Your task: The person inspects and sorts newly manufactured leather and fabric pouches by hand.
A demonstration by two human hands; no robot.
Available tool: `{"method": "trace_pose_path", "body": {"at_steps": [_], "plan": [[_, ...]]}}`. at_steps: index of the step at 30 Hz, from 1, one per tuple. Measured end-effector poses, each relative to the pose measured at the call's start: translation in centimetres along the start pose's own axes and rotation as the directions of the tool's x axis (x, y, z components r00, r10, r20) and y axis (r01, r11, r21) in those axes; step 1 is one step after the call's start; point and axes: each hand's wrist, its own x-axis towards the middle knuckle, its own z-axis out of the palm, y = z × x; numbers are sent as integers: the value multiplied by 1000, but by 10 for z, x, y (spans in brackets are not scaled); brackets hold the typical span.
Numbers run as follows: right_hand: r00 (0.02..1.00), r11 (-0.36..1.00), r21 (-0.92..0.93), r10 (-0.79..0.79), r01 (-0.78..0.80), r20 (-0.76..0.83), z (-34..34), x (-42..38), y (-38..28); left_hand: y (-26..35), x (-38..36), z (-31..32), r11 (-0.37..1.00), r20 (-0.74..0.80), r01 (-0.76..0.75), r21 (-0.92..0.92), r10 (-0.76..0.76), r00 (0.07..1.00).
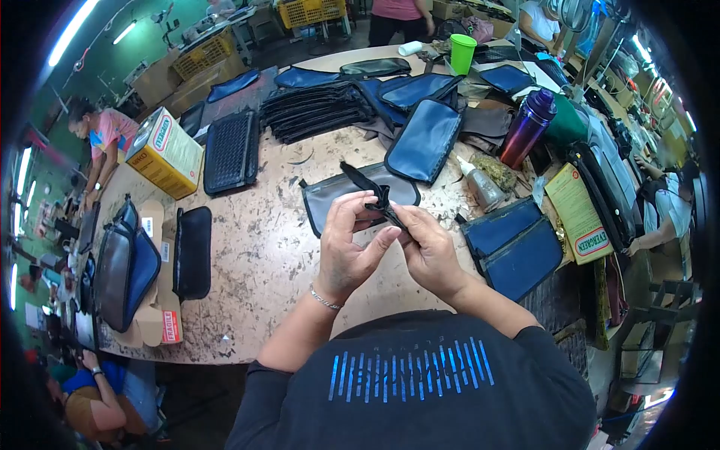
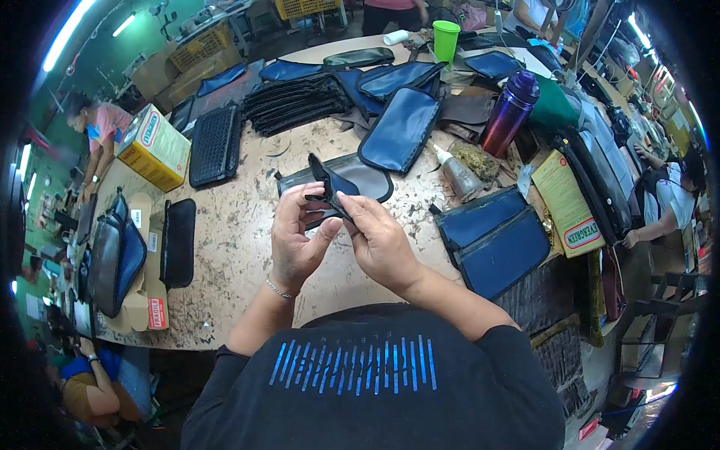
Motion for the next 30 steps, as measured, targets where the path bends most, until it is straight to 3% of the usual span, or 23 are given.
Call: {"method": "trace_pose_path", "body": {"at_steps": [1, 4, 9, 14, 17, 20, 30], "plan": [[1000, 1000, -3, 3, -3, -2, 0, 0, 0, -2, -1, 2, 995, -12, 49, -92, -50, 999], [1000, 999, 36, 28, -29, 9, -1, -2, 1, -8, -2, 3, 990, -13, 62, -127, -65, 998], [994, 986, 135, 85, -93, 64, -2, -3, 0, -3, -3, 1, 987, -9, 111, -118, -112, 994], [994, 989, 137, 49, -62, 97, -5, -6, 0, -2, -7, -2, 992, -22, 112, -55, -113, 993], [966, 937, 296, 119, -185, 229, -7, -9, 4, -5, -11, -6, 986, 4, 133, -102, -134, 991], [963, 887, 393, 170, -242, 210, -5, -10, 4, -6, -14, -8, 973, 49, 165, -159, -159, 986], [915, 800, 459, 267, -386, 304, -5, -13, 9, -3, -21, -14, 962, 132, 196, -188, -173, 976]]}}
